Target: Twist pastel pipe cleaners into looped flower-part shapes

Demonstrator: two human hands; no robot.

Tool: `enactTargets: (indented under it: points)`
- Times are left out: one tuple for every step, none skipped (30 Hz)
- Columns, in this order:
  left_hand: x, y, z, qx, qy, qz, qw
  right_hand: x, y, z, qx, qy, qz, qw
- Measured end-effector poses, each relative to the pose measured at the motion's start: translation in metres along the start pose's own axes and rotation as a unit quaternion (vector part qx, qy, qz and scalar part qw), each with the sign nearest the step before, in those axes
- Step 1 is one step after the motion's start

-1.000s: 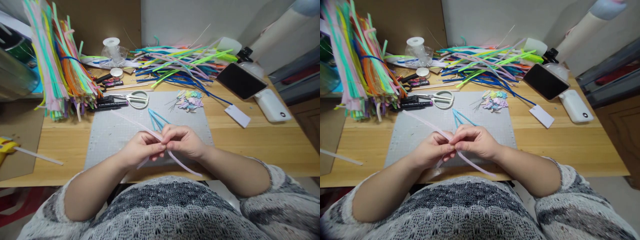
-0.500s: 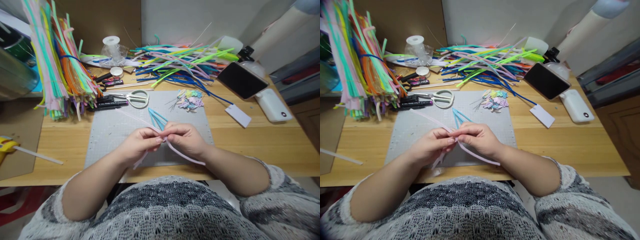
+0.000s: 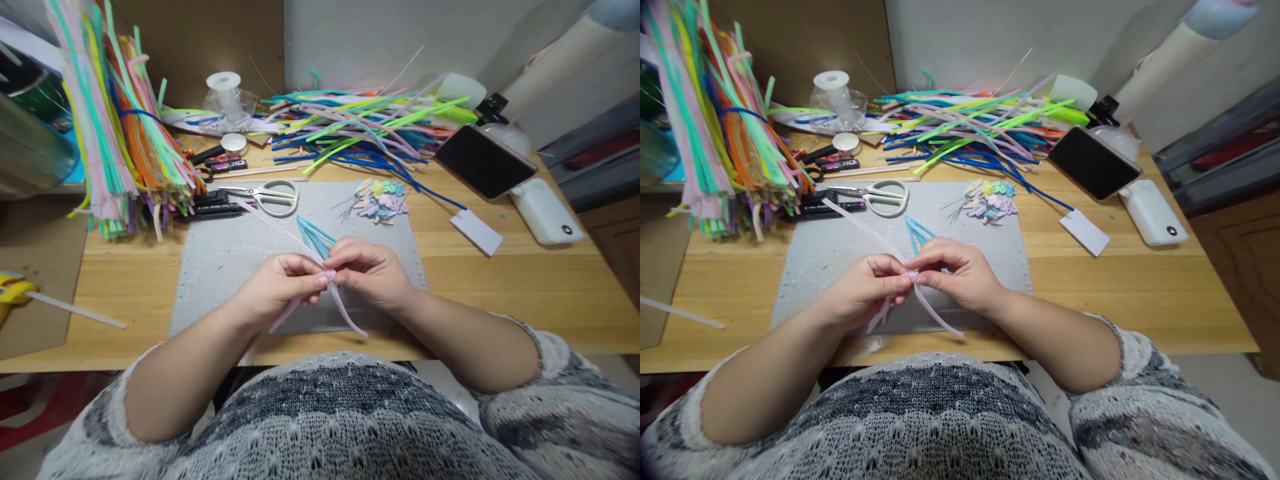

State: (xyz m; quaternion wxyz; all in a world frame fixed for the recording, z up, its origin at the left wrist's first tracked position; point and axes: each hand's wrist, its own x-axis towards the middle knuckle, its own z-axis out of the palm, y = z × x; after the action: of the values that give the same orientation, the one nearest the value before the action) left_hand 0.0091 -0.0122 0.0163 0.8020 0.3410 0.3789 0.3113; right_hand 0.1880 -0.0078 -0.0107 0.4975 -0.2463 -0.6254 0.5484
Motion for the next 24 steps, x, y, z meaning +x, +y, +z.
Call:
enactTargets:
  points:
    - [-0.0001,0.0003,0.0001,0.002,-0.005,-0.005,1.0,0.0,-0.0002,0.0002,-0.003,-0.005,-0.007,1.0]
    - [-0.0002,0.0007,0.0002,0.005,-0.012,-0.009,1.0,0.0001,-0.0005,0.0006,-0.004,-0.008,-0.01,1.0]
    - [-0.0003,0.0009,0.0003,0.007,-0.021,-0.009,1.0,0.0002,-0.0008,0.0011,-0.003,-0.01,-0.011,1.0]
    - [-0.0004,0.0011,0.0004,0.008,-0.029,-0.009,1.0,0.0003,-0.0011,0.0018,-0.001,-0.012,-0.011,1.0]
    - [-0.0004,0.001,0.0005,0.007,-0.033,-0.008,0.999,0.0004,-0.0012,0.0025,0.001,-0.013,-0.01,1.0]
    - [-0.0004,0.0008,0.0004,0.004,-0.033,-0.006,0.999,0.0006,-0.0013,0.0032,0.002,-0.013,-0.011,1.0]
    - [-0.0004,0.0004,0.0003,0.001,-0.029,-0.005,1.0,0.0008,-0.0013,0.0038,0.002,-0.013,-0.013,1.0]
    - [-0.0003,-0.0002,0.0,-0.002,-0.025,-0.006,1.0,0.001,-0.0012,0.0044,0.001,-0.013,-0.017,1.0]
    - [-0.0002,-0.0008,-0.0002,-0.004,-0.022,-0.008,1.0,0.0012,-0.0011,0.005,-0.003,-0.014,-0.022,1.0]
    - [-0.0001,-0.0014,-0.0005,-0.006,-0.019,-0.009,1.0,0.0013,-0.0011,0.0055,-0.007,-0.014,-0.028,0.999]
    - [0.0,-0.0019,-0.0008,-0.009,-0.018,-0.008,1.0,0.0015,-0.0011,0.006,-0.011,-0.013,-0.034,0.999]
    - [0.0001,-0.0022,-0.0009,-0.011,-0.017,-0.007,1.0,0.0015,-0.0013,0.0064,-0.017,-0.011,-0.039,0.999]
    - [0.0002,-0.0024,-0.0009,-0.013,-0.017,-0.005,1.0,0.0015,-0.0015,0.0069,-0.023,-0.007,-0.042,0.999]
    - [0.0003,-0.0024,-0.0008,-0.014,-0.015,-0.003,1.0,0.0014,-0.0018,0.0074,-0.029,-0.002,-0.044,0.999]
    - [0.0004,-0.0024,-0.0005,-0.015,-0.013,-0.002,1.0,0.0013,-0.0021,0.0079,-0.034,0.005,-0.045,0.998]
    - [0.0004,-0.0023,-0.0001,-0.017,-0.011,0.0,1.0,0.0012,-0.0024,0.0084,-0.039,0.013,-0.044,0.998]
    - [0.0004,-0.0022,0.0003,-0.018,-0.01,0.0,1.0,0.001,-0.0027,0.0088,-0.043,0.02,-0.044,0.998]
    - [0.0004,-0.0022,0.0008,-0.019,-0.009,0.001,1.0,0.001,-0.0029,0.0091,-0.044,0.027,-0.042,0.998]
    - [0.0004,-0.0023,0.0013,-0.022,-0.008,0.002,1.0,0.0011,-0.0032,0.0093,-0.045,0.032,-0.039,0.998]
    - [0.0004,-0.0025,0.0018,-0.024,-0.008,0.001,1.0,0.0013,-0.0035,0.0093,-0.042,0.036,-0.036,0.998]
    - [0.0003,-0.0027,0.0023,-0.026,-0.007,0.001,1.0,0.0015,-0.0037,0.0092,-0.039,0.038,-0.031,0.998]
    - [0.0003,-0.003,0.0029,-0.028,-0.006,0.001,1.0,0.0018,-0.0041,0.0089,-0.033,0.039,-0.025,0.998]
    - [0.0003,-0.0032,0.0035,-0.03,-0.006,0.003,1.0,0.002,-0.0044,0.0086,-0.027,0.04,-0.019,0.999]
    - [0.0002,-0.0034,0.0042,-0.033,-0.008,0.006,0.999,0.0022,-0.0047,0.0082,-0.022,0.039,-0.012,0.999]
